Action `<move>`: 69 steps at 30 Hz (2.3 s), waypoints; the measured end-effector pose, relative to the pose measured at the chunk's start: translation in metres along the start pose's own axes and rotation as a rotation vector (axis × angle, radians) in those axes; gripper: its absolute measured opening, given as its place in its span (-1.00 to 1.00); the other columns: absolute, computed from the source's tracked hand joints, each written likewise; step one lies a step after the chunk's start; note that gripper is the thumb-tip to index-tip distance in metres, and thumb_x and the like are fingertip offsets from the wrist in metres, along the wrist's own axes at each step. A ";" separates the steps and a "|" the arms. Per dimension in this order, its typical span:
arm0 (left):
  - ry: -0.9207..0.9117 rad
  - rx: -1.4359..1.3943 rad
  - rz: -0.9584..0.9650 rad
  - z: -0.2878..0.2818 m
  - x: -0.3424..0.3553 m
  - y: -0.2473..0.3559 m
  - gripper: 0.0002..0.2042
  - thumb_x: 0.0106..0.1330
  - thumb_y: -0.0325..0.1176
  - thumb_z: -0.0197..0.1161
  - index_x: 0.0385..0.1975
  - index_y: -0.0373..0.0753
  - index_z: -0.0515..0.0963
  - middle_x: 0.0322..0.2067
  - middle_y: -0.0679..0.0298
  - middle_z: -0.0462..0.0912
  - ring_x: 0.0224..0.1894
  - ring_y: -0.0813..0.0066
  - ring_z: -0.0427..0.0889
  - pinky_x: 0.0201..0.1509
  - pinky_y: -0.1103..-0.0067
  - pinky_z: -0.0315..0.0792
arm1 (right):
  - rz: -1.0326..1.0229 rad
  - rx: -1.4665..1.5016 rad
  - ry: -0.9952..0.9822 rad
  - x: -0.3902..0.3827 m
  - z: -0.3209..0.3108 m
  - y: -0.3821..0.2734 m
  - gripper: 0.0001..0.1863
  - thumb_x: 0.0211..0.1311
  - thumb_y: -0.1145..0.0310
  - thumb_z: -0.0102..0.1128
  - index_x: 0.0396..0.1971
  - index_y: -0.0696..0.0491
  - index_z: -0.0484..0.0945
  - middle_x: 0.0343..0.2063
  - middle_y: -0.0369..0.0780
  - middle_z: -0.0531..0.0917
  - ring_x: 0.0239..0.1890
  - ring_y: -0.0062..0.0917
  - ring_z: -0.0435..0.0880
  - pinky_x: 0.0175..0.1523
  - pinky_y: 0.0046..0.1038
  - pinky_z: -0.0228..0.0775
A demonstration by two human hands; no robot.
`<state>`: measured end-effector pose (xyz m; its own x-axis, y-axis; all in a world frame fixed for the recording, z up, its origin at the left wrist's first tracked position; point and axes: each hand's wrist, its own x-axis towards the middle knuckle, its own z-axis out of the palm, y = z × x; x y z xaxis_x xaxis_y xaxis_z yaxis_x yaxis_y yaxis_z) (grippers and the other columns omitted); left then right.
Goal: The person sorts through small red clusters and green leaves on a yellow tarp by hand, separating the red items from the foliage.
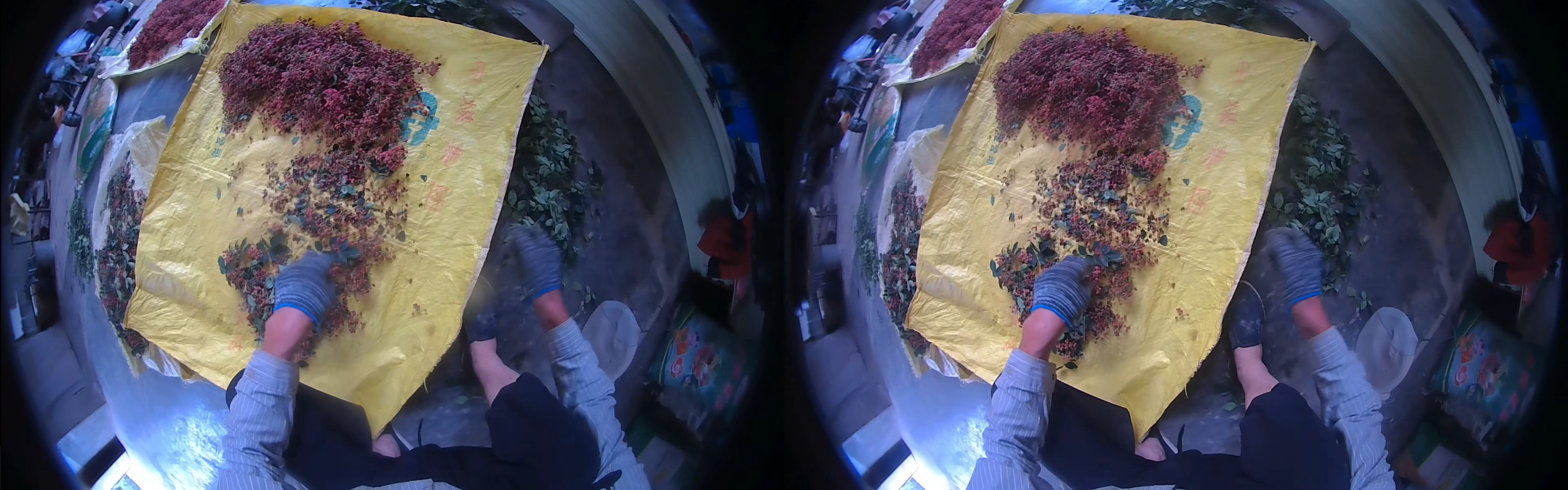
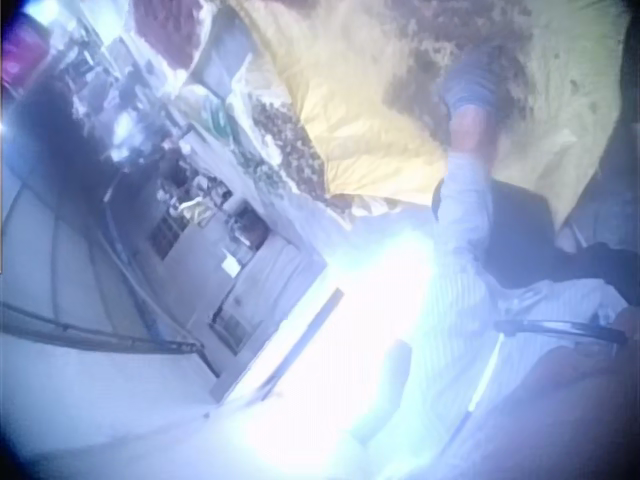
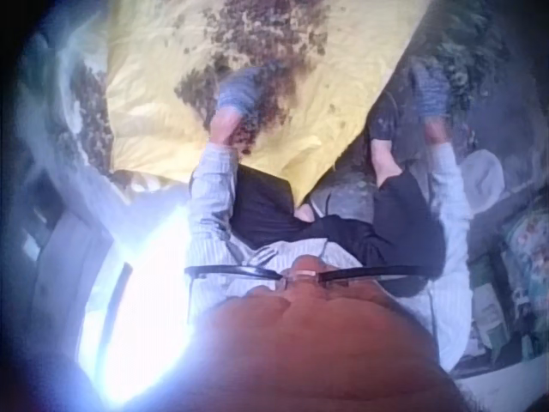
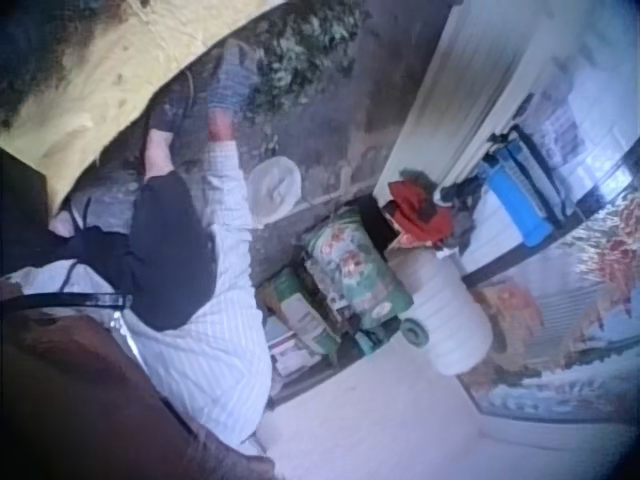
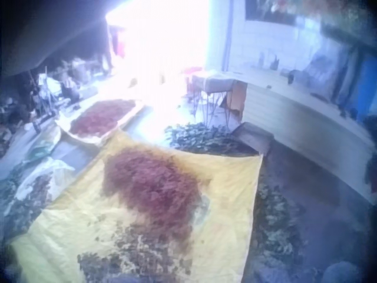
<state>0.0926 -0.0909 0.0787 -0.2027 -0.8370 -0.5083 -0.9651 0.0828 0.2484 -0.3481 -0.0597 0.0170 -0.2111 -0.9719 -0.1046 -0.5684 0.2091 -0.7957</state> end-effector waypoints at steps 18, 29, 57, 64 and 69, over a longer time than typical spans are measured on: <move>-0.056 0.018 -0.026 0.008 -0.014 -0.002 -0.70 0.34 -0.14 0.31 -0.05 -0.15 0.70 -0.11 0.00 0.74 -0.01 -0.03 0.73 0.09 0.14 0.59 | -0.264 -0.197 -0.715 -0.032 0.211 -0.078 -0.70 0.32 0.35 0.25 0.01 -0.01 0.75 -0.16 0.02 0.79 -0.13 -0.14 0.82 -0.07 -0.15 0.68; -0.030 -0.330 0.219 0.030 -0.018 0.023 -0.41 0.21 -0.20 0.47 0.27 -0.19 0.59 0.17 -0.06 0.66 0.10 0.01 0.72 0.18 0.22 0.59 | 0.457 0.459 -0.871 -0.036 0.132 -0.116 -0.69 0.31 0.32 0.49 -0.06 0.20 0.75 -0.32 -0.22 0.82 -0.32 -0.63 0.77 -0.19 -0.50 0.63; -0.446 -1.231 -0.077 0.024 0.021 0.059 -0.91 0.38 -0.48 0.34 -0.25 -0.38 0.65 -0.43 0.27 0.69 -0.41 0.50 0.75 -0.26 0.54 0.67 | 0.645 0.655 -0.350 -0.022 0.071 -0.097 -0.84 0.34 0.43 0.38 -0.14 0.13 0.67 -0.43 -0.27 0.70 -0.53 -0.63 0.61 -0.38 -0.54 0.49; -0.359 0.089 0.192 0.034 0.021 0.052 -0.60 0.23 -0.03 0.40 -0.10 -0.21 0.74 -0.10 -0.02 0.74 0.02 -0.01 0.73 0.16 0.19 0.59 | 0.520 0.628 -0.079 -0.008 0.042 -0.048 -0.74 0.30 0.40 0.45 -0.07 0.14 0.69 -0.43 -0.27 0.73 -0.55 -0.67 0.62 -0.44 -0.55 0.48; 0.009 -0.265 -0.051 0.028 0.049 0.036 -0.66 0.23 -0.15 0.46 -0.08 -0.20 0.72 -0.10 -0.05 0.73 -0.02 -0.05 0.73 0.07 0.22 0.60 | 0.824 0.946 0.346 0.018 -0.022 0.036 -0.63 0.45 0.10 0.32 0.03 0.06 0.69 -0.33 -0.25 0.77 -0.50 -0.61 0.67 -0.47 -0.48 0.49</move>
<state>0.0433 -0.1137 0.0393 -0.1524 -0.8411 -0.5189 -0.8968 -0.1030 0.4302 -0.3900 -0.0677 0.0000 -0.5004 -0.4871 -0.7158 0.5738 0.4325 -0.6954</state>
